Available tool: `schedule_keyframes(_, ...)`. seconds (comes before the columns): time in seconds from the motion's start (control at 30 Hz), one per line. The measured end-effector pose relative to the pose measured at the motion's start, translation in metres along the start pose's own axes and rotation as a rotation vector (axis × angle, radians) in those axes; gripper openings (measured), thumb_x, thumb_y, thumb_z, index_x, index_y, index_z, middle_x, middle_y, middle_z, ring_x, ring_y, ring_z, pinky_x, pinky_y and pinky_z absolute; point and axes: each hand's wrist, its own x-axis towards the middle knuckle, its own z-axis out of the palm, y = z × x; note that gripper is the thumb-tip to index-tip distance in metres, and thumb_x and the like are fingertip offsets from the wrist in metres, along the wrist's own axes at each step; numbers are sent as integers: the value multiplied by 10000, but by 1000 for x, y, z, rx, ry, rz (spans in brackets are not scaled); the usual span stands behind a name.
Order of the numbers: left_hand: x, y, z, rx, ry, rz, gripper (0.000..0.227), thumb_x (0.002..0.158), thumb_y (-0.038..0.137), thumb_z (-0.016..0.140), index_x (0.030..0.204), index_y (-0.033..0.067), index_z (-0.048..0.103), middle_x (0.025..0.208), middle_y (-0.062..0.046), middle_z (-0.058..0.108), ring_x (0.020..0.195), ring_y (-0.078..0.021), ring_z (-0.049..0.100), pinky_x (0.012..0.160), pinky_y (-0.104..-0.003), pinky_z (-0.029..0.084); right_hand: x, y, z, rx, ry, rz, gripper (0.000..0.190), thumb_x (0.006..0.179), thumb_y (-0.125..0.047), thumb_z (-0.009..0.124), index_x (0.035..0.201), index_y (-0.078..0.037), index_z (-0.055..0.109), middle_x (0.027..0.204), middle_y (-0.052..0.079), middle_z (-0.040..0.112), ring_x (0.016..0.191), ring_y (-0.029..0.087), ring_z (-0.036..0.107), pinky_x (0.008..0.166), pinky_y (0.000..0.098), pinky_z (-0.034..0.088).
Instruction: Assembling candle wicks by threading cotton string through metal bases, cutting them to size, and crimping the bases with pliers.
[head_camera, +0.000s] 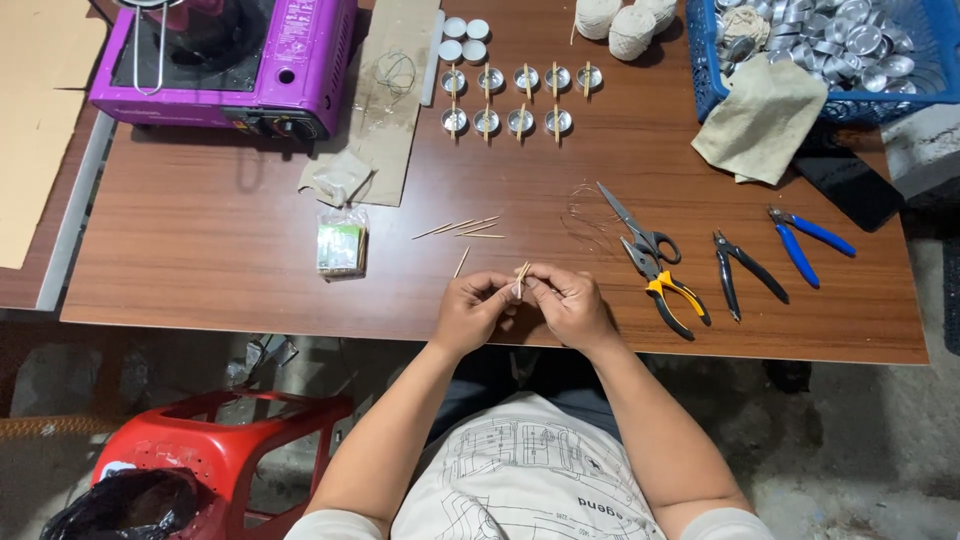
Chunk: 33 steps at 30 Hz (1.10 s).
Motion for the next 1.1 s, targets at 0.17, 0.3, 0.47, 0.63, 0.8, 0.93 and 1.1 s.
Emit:
schedule_keyframes(0.17,0,5,3,8,-19,-18,118,924,45,758,969,-64,755,718,-199,740,574,-173,675,466,-321,649,0,-3,-1,-9,7,-19,152,934,3,655,978,-54,789,784,128,779,807,250,766,648,384,575)
schedule_keyframes(0.3,2,1,2,12,-1,-51,120,918,45,765,960,-66,758,740,-200,750,615,-170,679,496,-325,655,2,-2,-1,-1,5,-6,157,928,20,642,967,-47,778,744,139,757,763,218,745,637,400,568)
schedule_keyframes(0.47,1,9,4,18,1,-59,114,916,44,768,959,-61,760,750,-196,756,627,-156,685,508,-316,658,4,-5,-1,-9,15,0,161,928,10,642,956,-67,781,713,121,743,736,179,728,625,369,561)
schedule_keyframes(0.63,3,5,1,19,-12,-65,139,923,70,773,962,-62,757,749,-187,752,640,-158,682,527,-320,664,8,-20,1,-7,24,27,152,926,-29,651,957,-102,781,461,-8,467,530,58,457,467,246,408)
schedule_keyframes(0.8,3,7,1,13,-35,-62,125,924,50,763,965,-68,755,752,-199,750,652,-181,698,538,-347,677,-4,8,2,96,33,106,223,916,-84,674,1113,-109,775,437,-36,416,458,41,402,435,188,328)
schedule_keyframes(0.93,3,4,0,-6,-46,-49,113,924,42,764,952,-67,756,732,-194,738,645,-184,693,520,-349,673,-1,-1,1,100,33,135,206,914,-105,678,1094,-104,777,445,-26,434,460,39,385,428,201,321)
schedule_keyframes(1.1,5,-2,-2,-26,-54,-23,114,921,38,764,949,-71,754,707,-183,721,627,-179,686,504,-344,664,3,-8,0,20,13,76,116,922,-87,678,946,-109,790,417,-20,356,462,67,377,454,223,342)
